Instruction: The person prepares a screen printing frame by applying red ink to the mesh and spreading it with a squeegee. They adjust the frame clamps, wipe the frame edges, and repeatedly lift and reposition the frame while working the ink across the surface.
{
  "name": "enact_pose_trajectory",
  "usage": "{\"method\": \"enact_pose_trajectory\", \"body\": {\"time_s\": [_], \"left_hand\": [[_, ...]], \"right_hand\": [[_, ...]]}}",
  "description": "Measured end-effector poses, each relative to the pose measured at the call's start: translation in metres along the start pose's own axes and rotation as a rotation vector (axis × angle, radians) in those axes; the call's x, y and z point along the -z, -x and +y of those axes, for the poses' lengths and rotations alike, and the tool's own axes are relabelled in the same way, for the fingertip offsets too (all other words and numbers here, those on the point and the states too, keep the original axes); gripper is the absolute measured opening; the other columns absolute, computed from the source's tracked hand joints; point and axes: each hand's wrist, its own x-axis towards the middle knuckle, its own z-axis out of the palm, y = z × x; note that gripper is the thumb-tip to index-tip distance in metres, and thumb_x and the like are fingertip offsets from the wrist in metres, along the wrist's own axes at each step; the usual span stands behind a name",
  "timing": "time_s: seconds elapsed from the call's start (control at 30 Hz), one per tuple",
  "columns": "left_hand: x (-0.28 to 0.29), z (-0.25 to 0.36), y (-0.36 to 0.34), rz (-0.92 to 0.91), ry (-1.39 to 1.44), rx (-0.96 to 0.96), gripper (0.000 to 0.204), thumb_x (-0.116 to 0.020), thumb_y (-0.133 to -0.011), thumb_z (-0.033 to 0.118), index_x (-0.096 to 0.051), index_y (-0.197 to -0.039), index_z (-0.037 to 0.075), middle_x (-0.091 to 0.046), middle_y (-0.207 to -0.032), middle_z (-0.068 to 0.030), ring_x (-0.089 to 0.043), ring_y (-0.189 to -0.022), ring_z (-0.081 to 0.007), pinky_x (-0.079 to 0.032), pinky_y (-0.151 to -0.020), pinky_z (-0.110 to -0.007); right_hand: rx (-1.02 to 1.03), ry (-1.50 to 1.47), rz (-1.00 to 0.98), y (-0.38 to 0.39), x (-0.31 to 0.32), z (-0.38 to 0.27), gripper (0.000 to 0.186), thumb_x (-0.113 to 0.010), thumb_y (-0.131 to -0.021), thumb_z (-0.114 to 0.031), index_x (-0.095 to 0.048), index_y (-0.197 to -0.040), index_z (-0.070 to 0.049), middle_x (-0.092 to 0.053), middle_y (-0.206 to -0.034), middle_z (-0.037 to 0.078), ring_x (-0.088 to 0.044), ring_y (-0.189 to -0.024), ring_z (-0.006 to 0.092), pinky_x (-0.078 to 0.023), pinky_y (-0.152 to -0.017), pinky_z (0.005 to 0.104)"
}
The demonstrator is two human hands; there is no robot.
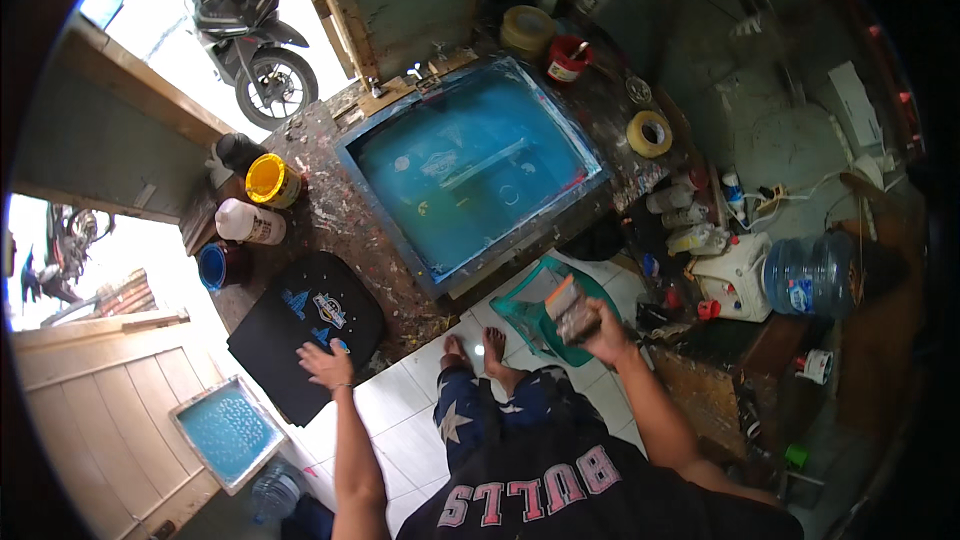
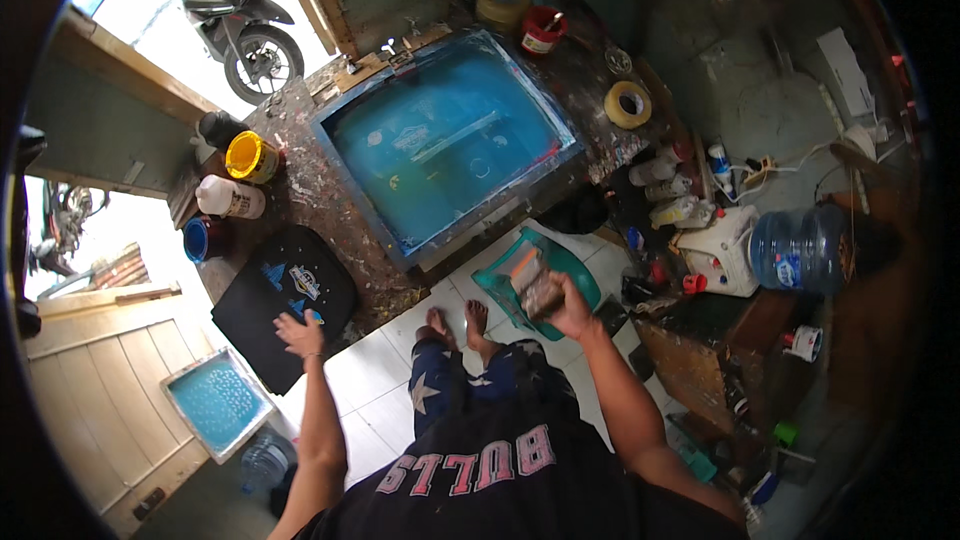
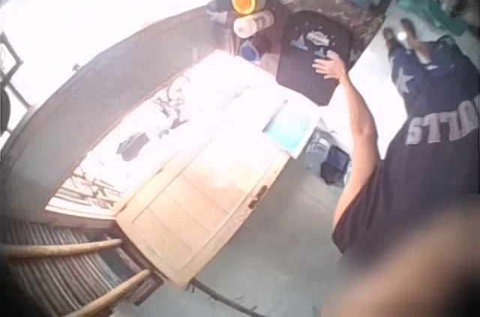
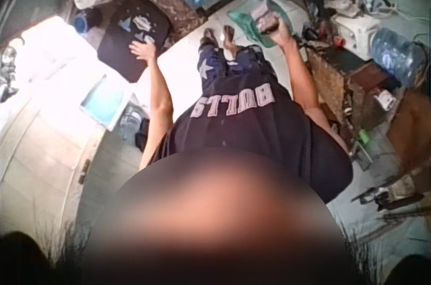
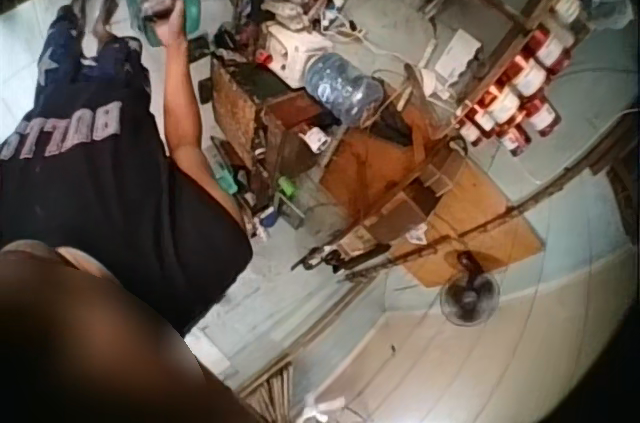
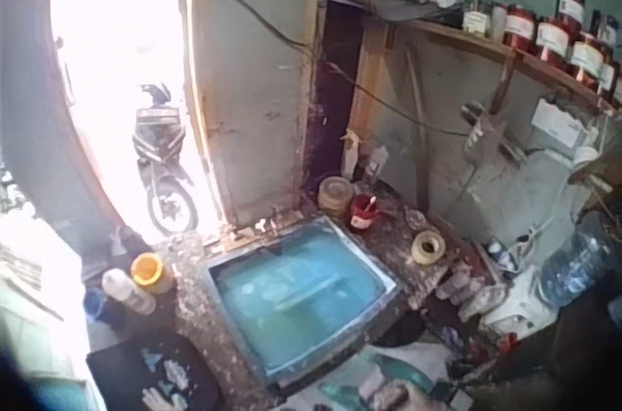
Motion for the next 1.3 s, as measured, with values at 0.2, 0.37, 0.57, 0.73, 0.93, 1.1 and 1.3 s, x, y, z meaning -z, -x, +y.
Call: {"method": "enact_pose_trajectory", "body": {"time_s": [0.2, 0.37, 0.57, 0.73, 0.93, 1.1, 1.3], "left_hand": [[-0.056, 0.107, 0.113, -0.072, 0.37, -0.687, 0.061, -0.073, -0.085, 0.034, -0.055, -0.132, 0.0, -0.043, -0.148, -0.031, -0.037, -0.138, -0.0517, -0.027, -0.117, -0.057], [-0.025, 0.172, 0.17, -0.274, 0.375, -0.982, 0.057, -0.074, -0.084, 0.035, -0.059, -0.129, 0.003, -0.048, -0.144, -0.0268, -0.04, -0.137, -0.0489, -0.031, -0.114, -0.056], [0.064, 0.246, 0.149, -1.002, 0.905, -0.674, 0.049, -0.07, -0.096, 0.032, -0.06, -0.13, -0.001, -0.068, -0.122, -0.0155, -0.067, -0.11, -0.0252, -0.053, -0.092, -0.035], [0.09, 0.289, 0.138, -1.151, 0.905, -0.759, 0.042, -0.074, -0.094, 0.025, -0.063, -0.125, -0.002, -0.071, -0.106, -0.0105, -0.067, -0.097, -0.0172, -0.054, -0.083, -0.031], [0.075, 0.282, 0.132, -1.075, 1.059, -0.395, 0.031, -0.076, -0.093, 0.016, -0.067, -0.117, -0.002, -0.072, -0.101, -0.0088, -0.067, -0.09, -0.0135, -0.054, -0.075, -0.025], [0.029, 0.262, 0.146, -1.248, 0.938, -0.458, 0.053, -0.063, -0.101, 0.038, -0.058, -0.136, -0.002, -0.068, -0.122, -0.0096, -0.063, -0.111, -0.0153, -0.049, -0.095, -0.031], [-0.114, 0.257, 0.234, -1.286, 0.341, -0.514, 0.051, -0.048, -0.102, 0.044, -0.065, -0.115, -0.003, -0.067, -0.115, -0.0274, -0.063, -0.111, -0.0436, -0.049, -0.096, -0.052]], "right_hand": [[0.033, -0.402, -0.302, -0.014, -0.063, -0.047, 0.067, -0.05, -0.095, -0.054, -0.048, -0.142, -0.007, -0.061, -0.127, 0.023, -0.066, -0.101, 0.0396, -0.056, -0.083, 0.0542], [0.147, -0.358, -0.35, -0.018, -0.085, -0.053, 0.068, -0.05, -0.096, -0.055, -0.05, -0.141, -0.005, -0.062, -0.128, 0.023, -0.067, -0.102, 0.0403, -0.057, -0.083, 0.0557], [0.001, 0.039, -0.022, -0.029, -0.086, -0.046, 0.044, -0.06, -0.096, -0.044, -0.065, -0.124, -0.01, -0.069, -0.118, 0.011, -0.069, -0.104, 0.0237, -0.058, -0.086, 0.0416], [-0.07, 0.411, -0.221, -0.041, -0.116, -0.031, 0.049, -0.059, -0.101, -0.04, -0.06, -0.134, -0.004, -0.067, -0.121, 0.005, -0.064, -0.108, 0.0155, -0.051, -0.098, 0.0352], [0.084, 0.827, -0.21, -0.052, -0.13, -0.055, 0.046, -0.078, -0.089, -0.019, -0.063, -0.127, 0.001, -0.069, -0.114, 0.006, -0.064, -0.099, 0.0127, -0.052, -0.087, 0.0297], [0.136, 0.89, -0.082, -0.075, -0.119, -0.122, 0.029, -0.075, -0.088, -0.015, -0.069, -0.111, 0.002, -0.07, -0.1, 0.003, -0.063, -0.088, 0.0102, -0.052, -0.081, 0.0299], [0.393, 1.127, 0.263, -0.163, -0.111, -0.24, 0.029, -0.076, -0.086, -0.013, -0.069, -0.112, -0.001, -0.069, -0.105, 0.004, -0.063, -0.09, 0.0152, -0.051, -0.087, 0.0352]]}}
